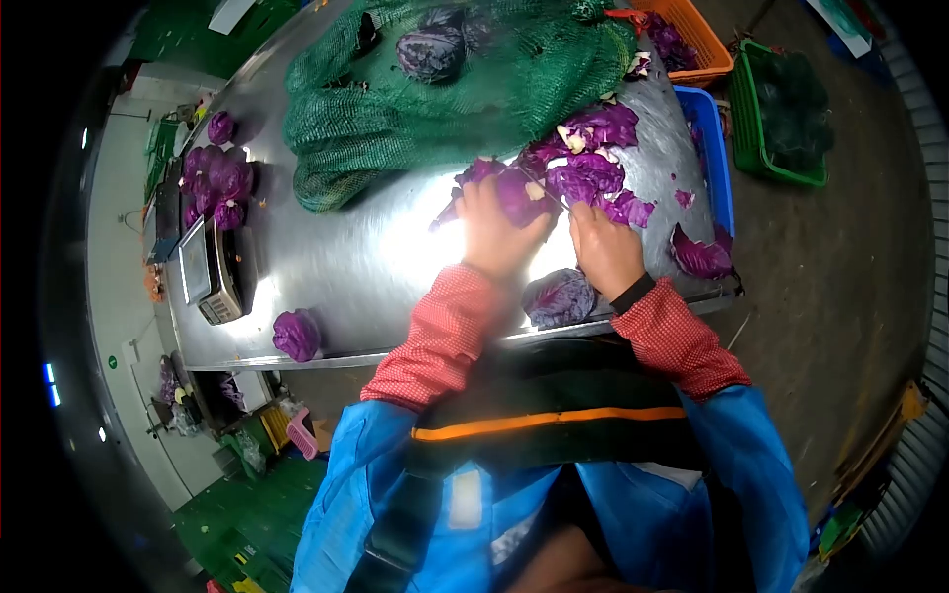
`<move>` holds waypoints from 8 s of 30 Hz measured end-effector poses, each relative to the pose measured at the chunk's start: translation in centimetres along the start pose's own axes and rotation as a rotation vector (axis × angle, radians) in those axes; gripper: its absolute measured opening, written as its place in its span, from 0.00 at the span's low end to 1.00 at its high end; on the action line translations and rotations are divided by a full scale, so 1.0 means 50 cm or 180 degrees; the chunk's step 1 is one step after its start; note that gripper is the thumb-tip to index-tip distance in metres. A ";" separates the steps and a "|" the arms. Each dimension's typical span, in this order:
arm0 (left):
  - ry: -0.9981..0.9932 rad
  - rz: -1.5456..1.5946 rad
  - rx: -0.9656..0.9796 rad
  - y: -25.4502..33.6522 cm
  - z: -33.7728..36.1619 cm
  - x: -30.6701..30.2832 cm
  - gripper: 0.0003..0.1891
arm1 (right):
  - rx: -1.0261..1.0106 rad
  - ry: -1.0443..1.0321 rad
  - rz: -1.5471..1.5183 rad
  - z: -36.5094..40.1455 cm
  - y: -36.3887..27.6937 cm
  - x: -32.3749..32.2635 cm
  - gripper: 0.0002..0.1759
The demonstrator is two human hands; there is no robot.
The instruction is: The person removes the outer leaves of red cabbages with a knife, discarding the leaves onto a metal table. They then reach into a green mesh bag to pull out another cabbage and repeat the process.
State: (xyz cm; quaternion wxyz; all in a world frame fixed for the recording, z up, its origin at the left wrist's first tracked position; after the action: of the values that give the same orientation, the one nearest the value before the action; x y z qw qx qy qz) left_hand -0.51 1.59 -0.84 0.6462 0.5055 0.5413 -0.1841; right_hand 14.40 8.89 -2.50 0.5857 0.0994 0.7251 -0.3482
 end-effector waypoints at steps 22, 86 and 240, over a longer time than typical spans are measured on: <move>-0.0033 -0.0051 -0.0206 -0.008 -0.007 0.018 0.44 | 0.0253 -0.0676 -0.0480 -0.150 0.075 -0.014 0.23; -0.0232 0.3005 -0.0618 -0.089 0.091 0.001 0.47 | 0.0730 -0.0666 -0.2086 -0.056 -0.061 0.051 0.41; -0.0416 0.0953 -0.0927 -0.084 0.090 -0.072 0.48 | 0.0044 -0.0813 0.0076 -0.110 -0.042 0.137 0.10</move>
State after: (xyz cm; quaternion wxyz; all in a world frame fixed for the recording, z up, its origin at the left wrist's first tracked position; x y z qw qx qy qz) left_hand -2.75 -5.11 0.03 0.7662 0.4686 0.4380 -0.0383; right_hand 6.95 8.97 -7.59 0.6766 0.0670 0.6410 -0.3560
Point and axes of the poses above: each hand's wrist, its own z-axis away from the middle knuckle, its own x-axis out of the palm, y = z × x, the point moved 3 cm from there along -z, towards the middle knuckle, and after that the axes turned 10 degrees about -y, right-handed, at the moved point
